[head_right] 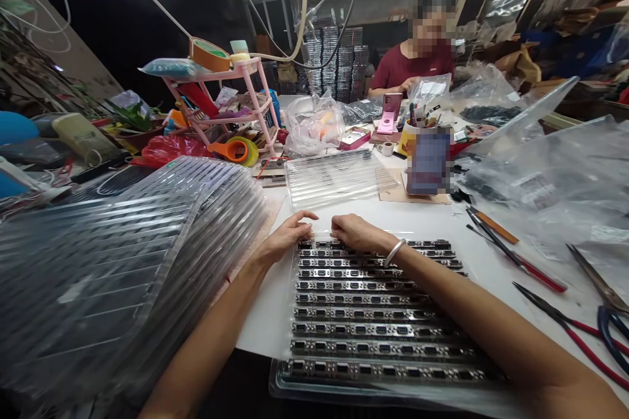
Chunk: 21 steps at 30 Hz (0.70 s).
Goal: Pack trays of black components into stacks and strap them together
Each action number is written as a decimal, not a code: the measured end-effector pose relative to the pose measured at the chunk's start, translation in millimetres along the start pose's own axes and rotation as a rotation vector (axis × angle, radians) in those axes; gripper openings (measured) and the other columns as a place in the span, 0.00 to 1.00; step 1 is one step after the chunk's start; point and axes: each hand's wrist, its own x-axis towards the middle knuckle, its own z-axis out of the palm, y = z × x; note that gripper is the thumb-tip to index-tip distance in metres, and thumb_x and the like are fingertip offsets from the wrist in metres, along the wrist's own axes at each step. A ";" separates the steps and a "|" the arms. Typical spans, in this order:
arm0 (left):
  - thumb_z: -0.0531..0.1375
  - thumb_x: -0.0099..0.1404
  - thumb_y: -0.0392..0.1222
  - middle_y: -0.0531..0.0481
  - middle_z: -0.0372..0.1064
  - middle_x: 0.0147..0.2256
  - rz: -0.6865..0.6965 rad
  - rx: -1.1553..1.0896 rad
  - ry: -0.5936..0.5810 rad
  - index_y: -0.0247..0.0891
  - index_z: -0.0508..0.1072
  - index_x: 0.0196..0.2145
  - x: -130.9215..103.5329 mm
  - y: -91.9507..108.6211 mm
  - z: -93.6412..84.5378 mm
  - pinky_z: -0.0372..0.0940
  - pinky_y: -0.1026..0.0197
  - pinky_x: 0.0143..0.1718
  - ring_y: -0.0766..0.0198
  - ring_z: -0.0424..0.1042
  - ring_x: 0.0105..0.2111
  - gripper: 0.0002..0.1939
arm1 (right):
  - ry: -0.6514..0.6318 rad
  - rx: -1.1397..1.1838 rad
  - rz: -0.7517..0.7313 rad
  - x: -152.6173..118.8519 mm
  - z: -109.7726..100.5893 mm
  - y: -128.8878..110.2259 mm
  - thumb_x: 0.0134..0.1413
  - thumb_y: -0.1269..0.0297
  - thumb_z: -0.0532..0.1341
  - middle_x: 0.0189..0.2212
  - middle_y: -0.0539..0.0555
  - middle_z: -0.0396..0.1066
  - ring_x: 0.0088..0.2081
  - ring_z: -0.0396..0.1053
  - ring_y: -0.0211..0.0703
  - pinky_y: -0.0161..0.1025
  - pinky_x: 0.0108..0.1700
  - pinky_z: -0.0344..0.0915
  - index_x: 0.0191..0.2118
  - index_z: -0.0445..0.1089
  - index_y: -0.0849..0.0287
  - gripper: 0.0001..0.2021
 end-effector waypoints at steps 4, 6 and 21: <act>0.56 0.61 0.47 0.54 0.66 0.23 -0.027 -0.017 -0.021 0.36 0.64 0.46 -2.9 4.3 -2.6 0.57 0.63 0.34 0.67 0.64 0.26 0.17 | -0.018 0.029 -0.008 0.2 -0.6 0.8 0.57 0.64 0.54 0.28 0.53 0.68 0.28 0.61 0.38 0.35 0.32 0.55 0.31 0.66 0.61 0.08; 0.57 0.61 0.49 0.53 0.67 0.23 -0.032 0.018 0.001 0.36 0.65 0.44 -3.1 4.7 -3.1 0.57 0.62 0.34 0.66 0.64 0.25 0.17 | -0.021 0.033 -0.014 1.0 -0.1 2.0 0.57 0.63 0.54 0.27 0.53 0.69 0.28 0.61 0.37 0.34 0.31 0.56 0.32 0.66 0.61 0.08; 0.52 0.64 0.58 0.44 0.70 0.46 0.323 -0.158 0.108 0.38 0.74 0.38 -36.0 34.4 6.8 0.61 0.57 0.46 0.56 0.65 0.49 0.21 | 0.484 0.205 -0.173 -23.5 -12.2 -46.8 0.59 0.64 0.57 0.36 0.55 0.72 0.34 0.67 0.38 0.38 0.39 0.64 0.49 0.66 0.62 0.14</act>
